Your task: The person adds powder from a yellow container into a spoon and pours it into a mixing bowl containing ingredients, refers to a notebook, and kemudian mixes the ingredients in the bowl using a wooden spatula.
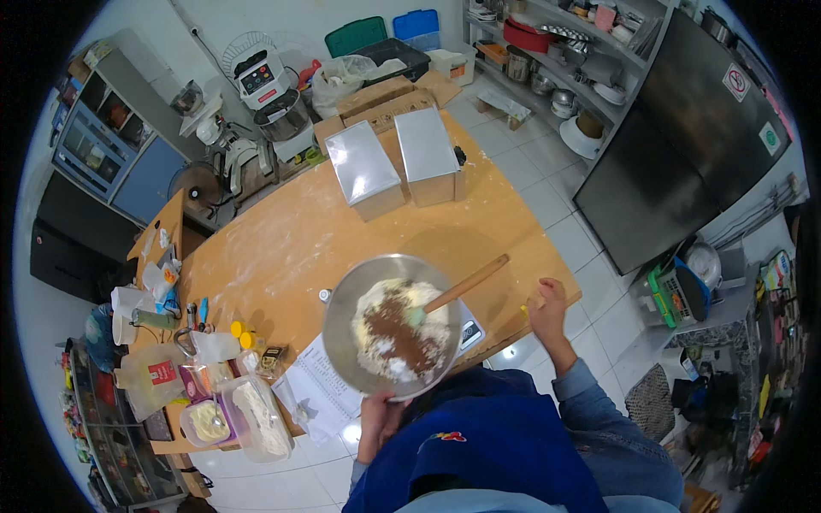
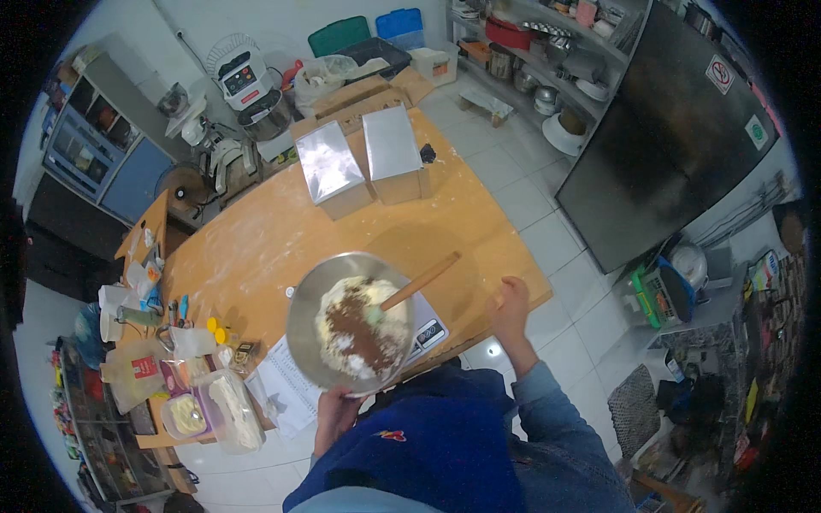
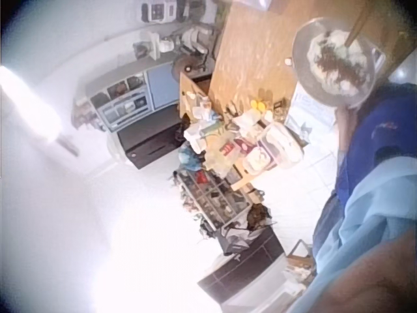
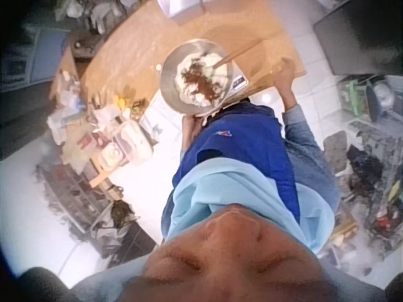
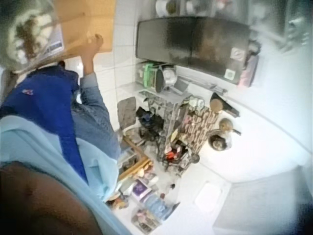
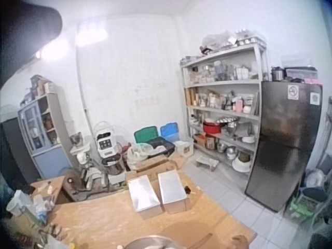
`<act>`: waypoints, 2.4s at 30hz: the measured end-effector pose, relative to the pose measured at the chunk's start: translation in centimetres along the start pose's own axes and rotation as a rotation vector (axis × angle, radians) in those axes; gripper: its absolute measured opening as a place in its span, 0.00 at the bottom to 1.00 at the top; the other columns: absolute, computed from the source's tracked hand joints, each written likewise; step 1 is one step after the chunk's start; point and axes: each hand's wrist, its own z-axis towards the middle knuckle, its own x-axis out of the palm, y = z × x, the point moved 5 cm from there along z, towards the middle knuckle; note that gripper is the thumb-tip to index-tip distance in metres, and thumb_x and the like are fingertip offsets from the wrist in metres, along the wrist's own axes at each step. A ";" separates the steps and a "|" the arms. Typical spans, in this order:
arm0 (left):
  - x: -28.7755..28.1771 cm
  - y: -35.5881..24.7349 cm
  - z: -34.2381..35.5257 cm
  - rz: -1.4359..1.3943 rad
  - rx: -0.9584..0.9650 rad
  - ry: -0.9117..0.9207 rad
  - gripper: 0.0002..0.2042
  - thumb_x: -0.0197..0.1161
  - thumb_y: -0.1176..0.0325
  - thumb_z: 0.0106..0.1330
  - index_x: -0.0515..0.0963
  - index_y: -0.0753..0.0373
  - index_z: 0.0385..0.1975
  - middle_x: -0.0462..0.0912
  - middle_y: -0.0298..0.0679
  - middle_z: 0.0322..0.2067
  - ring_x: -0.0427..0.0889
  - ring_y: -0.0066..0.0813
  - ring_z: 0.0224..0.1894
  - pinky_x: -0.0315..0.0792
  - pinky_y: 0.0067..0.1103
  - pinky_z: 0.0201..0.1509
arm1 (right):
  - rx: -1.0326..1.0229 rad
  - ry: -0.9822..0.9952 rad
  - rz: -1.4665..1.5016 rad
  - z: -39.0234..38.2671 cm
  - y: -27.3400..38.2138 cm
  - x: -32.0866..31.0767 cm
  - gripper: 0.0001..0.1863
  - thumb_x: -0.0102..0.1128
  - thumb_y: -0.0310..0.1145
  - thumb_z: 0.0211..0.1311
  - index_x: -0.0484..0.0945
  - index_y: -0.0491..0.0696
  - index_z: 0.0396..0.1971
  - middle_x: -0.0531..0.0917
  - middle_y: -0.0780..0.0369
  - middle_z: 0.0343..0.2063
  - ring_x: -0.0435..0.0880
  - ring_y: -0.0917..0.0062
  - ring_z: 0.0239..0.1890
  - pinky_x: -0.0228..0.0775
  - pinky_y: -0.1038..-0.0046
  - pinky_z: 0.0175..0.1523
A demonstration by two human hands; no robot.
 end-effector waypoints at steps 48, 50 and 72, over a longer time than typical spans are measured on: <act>2.9 0.7 -1.0 -0.179 -0.128 -0.062 0.25 0.44 0.80 0.48 0.56 0.64 0.51 0.67 0.46 0.44 0.72 0.40 0.43 0.74 0.34 0.39 | 0.553 0.875 1.316 0.2 13.9 7.0 0.31 0.31 0.56 0.59 0.73 0.42 0.36 0.77 0.59 0.33 0.73 0.77 0.28 0.67 0.75 0.33; 2.5 1.3 -0.9 -0.195 -0.144 -0.098 0.25 0.44 0.80 0.48 0.56 0.64 0.50 0.68 0.46 0.43 0.72 0.40 0.42 0.74 0.35 0.39 | 0.205 0.978 1.081 -0.4 17.2 7.7 0.24 0.40 0.49 0.58 0.73 0.41 0.34 0.76 0.58 0.34 0.73 0.75 0.30 0.66 0.74 0.37; 1.0 -0.6 0.3 0.092 -0.190 -0.088 0.17 0.48 0.77 0.48 0.65 0.70 0.42 0.74 0.46 0.31 0.77 0.36 0.27 0.76 0.26 0.22 | 0.307 0.358 1.089 -2.6 16.6 15.6 0.19 0.44 0.33 0.59 0.56 0.50 0.09 0.59 0.69 0.08 0.57 0.85 0.13 0.53 0.81 0.22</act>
